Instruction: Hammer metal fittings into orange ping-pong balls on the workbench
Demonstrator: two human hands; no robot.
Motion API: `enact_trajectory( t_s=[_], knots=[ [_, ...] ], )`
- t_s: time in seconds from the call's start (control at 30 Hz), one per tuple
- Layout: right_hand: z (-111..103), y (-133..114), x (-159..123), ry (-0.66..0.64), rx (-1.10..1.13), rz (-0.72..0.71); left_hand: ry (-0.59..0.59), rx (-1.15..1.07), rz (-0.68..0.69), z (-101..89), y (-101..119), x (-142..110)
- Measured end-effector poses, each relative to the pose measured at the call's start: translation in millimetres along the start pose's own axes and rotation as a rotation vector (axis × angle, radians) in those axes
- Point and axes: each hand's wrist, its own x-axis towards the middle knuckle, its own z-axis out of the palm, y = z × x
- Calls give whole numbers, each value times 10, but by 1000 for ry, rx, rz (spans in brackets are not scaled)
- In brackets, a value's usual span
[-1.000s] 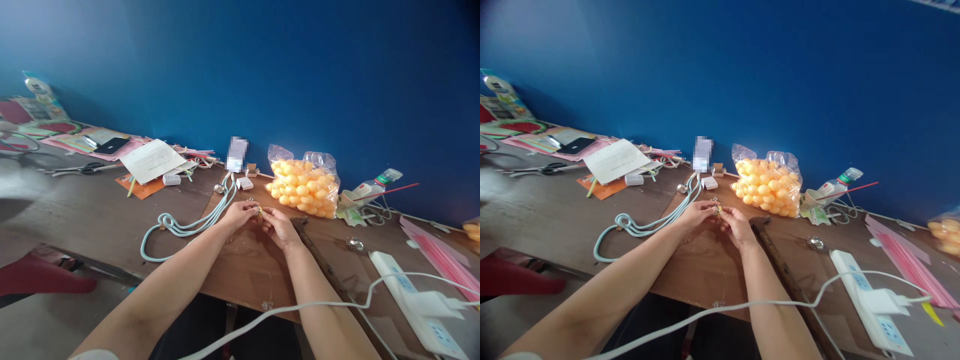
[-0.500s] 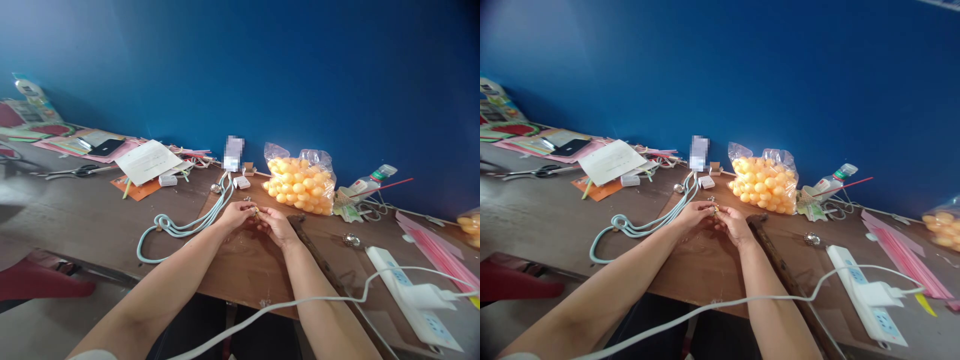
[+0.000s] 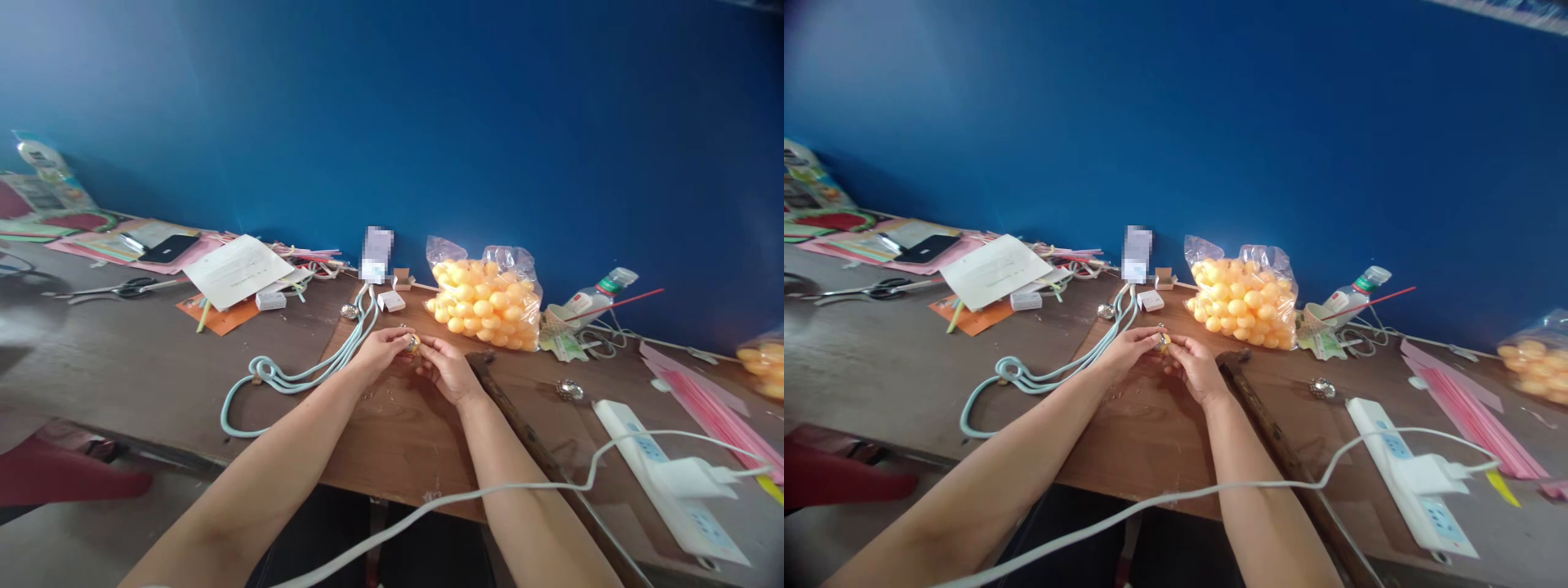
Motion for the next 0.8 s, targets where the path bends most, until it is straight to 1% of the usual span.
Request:
enact_trajectory(
  t_s=[0.1,0.27,0.33,0.43,0.57,0.67,0.8],
  knots=[
    [5,10,8,-8,7,-13,14,-3,6,9,-4,1],
    [33,44,19,85,-78,-18,0,29,26,14,-11,-4],
    [35,62,26,100,-97,-18,-5,38,28,8,-19,-2],
    [26,85,40,89,-124,-6,11,60,12,-6,-46,14],
    [27,96,53,125,-171,-6,43,88,-4,-22,-86,43],
    [40,94,58,112,-174,-49,29,22,-18,-23,-83,51],
    [55,96,62,75,-91,-87,14,-113,-33,-14,-38,35]
  ],
)
